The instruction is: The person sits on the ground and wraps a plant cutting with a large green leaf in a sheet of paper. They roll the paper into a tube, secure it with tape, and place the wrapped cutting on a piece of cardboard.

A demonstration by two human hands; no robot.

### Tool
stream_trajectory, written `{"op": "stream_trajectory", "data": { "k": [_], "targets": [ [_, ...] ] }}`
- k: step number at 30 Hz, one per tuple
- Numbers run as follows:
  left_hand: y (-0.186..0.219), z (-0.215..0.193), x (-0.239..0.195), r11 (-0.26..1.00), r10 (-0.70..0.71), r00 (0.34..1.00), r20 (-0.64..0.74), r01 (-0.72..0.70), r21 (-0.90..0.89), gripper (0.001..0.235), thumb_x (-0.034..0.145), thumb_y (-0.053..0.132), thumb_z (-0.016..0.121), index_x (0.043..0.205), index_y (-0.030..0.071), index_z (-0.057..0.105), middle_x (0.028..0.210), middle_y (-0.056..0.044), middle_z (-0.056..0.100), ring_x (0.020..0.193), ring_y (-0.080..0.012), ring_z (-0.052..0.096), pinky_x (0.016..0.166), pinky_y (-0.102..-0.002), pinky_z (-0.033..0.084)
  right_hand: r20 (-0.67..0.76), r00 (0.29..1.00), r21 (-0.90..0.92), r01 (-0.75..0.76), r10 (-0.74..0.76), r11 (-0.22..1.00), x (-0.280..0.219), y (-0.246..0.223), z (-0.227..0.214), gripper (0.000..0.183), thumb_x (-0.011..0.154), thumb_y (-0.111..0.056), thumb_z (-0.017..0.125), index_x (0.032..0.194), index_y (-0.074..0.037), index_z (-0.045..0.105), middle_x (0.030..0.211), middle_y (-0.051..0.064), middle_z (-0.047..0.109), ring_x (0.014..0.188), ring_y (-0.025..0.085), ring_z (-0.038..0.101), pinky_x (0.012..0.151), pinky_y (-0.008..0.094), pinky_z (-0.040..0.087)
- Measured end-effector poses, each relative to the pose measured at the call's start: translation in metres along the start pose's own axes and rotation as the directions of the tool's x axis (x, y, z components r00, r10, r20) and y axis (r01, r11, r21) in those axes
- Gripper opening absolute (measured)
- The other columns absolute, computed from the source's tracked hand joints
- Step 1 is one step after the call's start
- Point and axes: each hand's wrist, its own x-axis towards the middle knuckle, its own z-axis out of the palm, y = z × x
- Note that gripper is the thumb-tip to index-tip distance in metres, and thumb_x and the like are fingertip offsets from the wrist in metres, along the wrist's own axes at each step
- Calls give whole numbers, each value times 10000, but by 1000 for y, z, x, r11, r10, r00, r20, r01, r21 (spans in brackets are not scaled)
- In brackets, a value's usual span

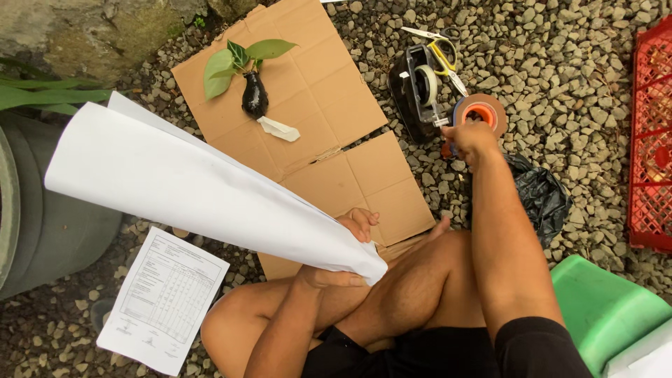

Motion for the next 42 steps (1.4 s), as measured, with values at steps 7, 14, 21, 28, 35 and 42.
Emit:
{"op": "stream_trajectory", "data": {
  "k": [7, 14, 21, 28, 35, 42],
  "targets": [
    [0, 7, -3, 1000, -3, 1000, 6, 3, -4, 522, 730, 217, 888, 1186, 177, 636, 1098, -19, 541, 1193, -217, 491, 1289, -506, 259, -188, 941, -437, 177, -282, 882, 36, 36, 32, 265, 889, -175, 758, 915, 84, 711, 896, 217, 721, 774, 332, 660, 659, 446, 522],
    [14, -2, 2, 998, 45, 999, -30, -44, 43, 518, 728, 216, 885, 1182, 178, 638, 1092, -16, 541, 1192, -216, 493, 1288, -504, 261, 24, 880, -772, 318, -475, 551, -50, -16, 43, 221, 916, -205, 744, 1026, -14, 754, 899, 195, 757, 766, 334, 703, 687, 467, 548],
    [32, -11, 11, 988, 118, 991, -62, -111, 107, 514, 726, 216, 883, 1178, 179, 640, 1087, -13, 542, 1191, -215, 495, 1287, -503, 263, 486, 812, -160, 446, -324, 880, -267, -70, 0, 192, 973, -163, 727, 1109, -44, 793, 743, 55, 616, 575, 124, 524, 446, 362, 521],
    [42, 0, 19, 981, 131, 991, -15, -128, 144, 510, 724, 216, 880, 1173, 180, 643, 1081, -11, 543, 1190, -214, 497, 1287, -501, 265, 674, 445, 327, 535, -590, 779, -349, -85, -16, 364, 883, -35, 737, 1234, 8, 651, 805, -13, 661, 703, 33, 568, 624, 189, 452],
    [49, 10, 15, 977, 143, 990, 13, -143, 161, 505, 721, 215, 877, 1169, 181, 645, 1076, -8, 544, 1189, -214, 498, 1286, -500, 267, 673, 489, 222, 582, -555, 782, -342, -64, 3, 229, 887, -83, 772, 1074, -14, 660, 738, -27, 590, 620, 25, 492, 531, 191, 397],
    [47, 18, 12, 985, 128, 992, 9, -128, 119, 501, 719, 215, 874, 1165, 182, 648, 1070, -5, 544, 1188, -213, 500, 1285, -499, 268, 695, 554, 164, 498, -458, 852, -340, -56, 2, 215, 853, -103, 787, 960, -25, 617, 761, -28, 641, 624, 14, 544, 525, 185, 435]
  ]
}}
